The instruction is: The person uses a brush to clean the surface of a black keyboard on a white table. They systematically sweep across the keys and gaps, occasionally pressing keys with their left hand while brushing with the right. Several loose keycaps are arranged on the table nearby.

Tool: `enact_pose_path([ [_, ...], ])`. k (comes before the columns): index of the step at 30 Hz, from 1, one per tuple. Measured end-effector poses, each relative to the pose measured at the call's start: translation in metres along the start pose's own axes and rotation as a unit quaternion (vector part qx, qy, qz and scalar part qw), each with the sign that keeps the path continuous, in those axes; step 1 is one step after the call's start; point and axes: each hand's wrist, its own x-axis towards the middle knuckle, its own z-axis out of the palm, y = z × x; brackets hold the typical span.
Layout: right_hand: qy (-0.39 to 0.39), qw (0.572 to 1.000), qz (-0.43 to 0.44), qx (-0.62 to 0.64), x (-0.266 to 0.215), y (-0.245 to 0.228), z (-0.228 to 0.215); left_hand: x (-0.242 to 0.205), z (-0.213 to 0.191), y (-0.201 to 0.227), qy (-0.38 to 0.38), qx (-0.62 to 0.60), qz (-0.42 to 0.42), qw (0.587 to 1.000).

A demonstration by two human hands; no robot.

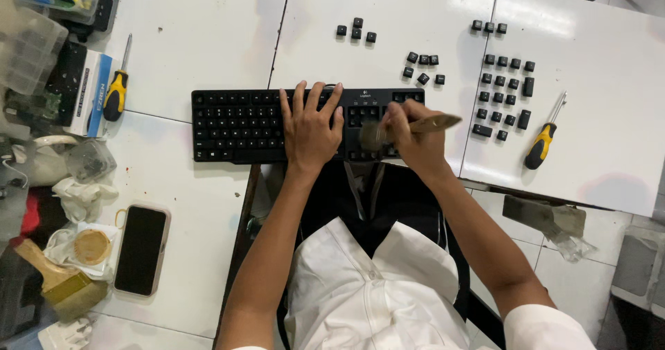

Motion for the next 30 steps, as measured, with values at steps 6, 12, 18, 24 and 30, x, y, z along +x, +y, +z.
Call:
enact_pose_path([
  [6,-0.063,0.996,0.038,0.041,-0.02,-0.019,0.022,-0.001,0.002,-0.003,-0.011,-0.004,0.0,1.0],
  [12,-0.055,0.996,0.054,0.038,-0.038,0.014,0.045,0.001,-0.004,0.002,0.002,0.004,0.004,1.0],
  [18,0.079,0.994,0.069,-0.013,-0.016,0.027,0.011,-0.002,0.007,-0.002,0.005,0.009,-0.009,1.0],
  [24,0.055,0.992,0.086,0.069,-0.026,-0.019,0.007,-0.001,0.004,-0.002,0.003,0.01,0.0,1.0],
  [30,-0.092,0.994,0.024,0.058,-0.033,-0.027,0.029,-0.002,-0.005,0.002,-0.013,0.0,-0.01,1.0],
])
